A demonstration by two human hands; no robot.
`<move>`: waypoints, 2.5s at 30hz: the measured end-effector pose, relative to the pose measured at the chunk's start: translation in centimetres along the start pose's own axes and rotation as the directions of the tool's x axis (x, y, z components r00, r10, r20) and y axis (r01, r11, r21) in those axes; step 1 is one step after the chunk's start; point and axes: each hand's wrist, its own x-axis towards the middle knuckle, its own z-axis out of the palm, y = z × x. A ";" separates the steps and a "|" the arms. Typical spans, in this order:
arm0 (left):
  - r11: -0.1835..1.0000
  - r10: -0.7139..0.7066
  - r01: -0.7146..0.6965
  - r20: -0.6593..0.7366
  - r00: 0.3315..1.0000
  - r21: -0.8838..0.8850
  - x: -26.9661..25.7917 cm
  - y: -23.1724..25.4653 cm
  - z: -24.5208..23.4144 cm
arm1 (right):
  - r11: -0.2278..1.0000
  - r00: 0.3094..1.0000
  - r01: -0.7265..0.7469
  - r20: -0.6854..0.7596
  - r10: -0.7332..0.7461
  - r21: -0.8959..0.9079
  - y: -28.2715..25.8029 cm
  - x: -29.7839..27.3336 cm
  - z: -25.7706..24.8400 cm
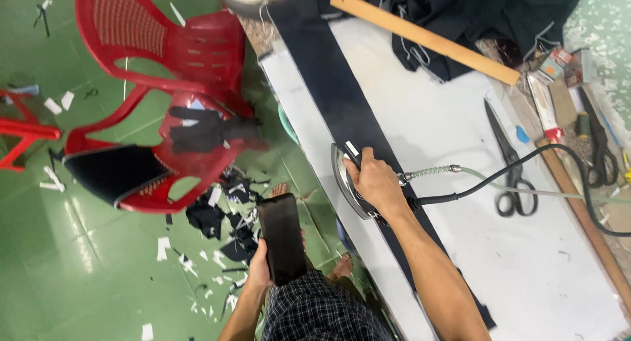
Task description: The person irons a long strip of black fabric on a white table, then uses shears to trim the edges and cut the fabric into smaller pieces. The person repeatedly irons and cuts the fabric, handling the pieces by hand.
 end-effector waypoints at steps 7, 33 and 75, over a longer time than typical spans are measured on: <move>0.973 -0.121 0.154 0.189 0.975 -0.169 10.4 13.6 -1.3 | 1.000 0.998 0.000 -0.061 0.000 0.001 -5.8 11.5 -0.5; -0.140 -0.045 -0.727 0.729 0.683 0.672 28.6 21.4 11.4 | 0.728 0.768 -0.494 -0.153 0.621 0.476 -5.2 7.6 -2.9; -0.619 -0.031 -0.649 0.812 0.583 0.442 40.6 20.5 12.5 | 0.677 0.672 -0.512 -0.245 0.699 0.529 -6.6 11.8 -2.8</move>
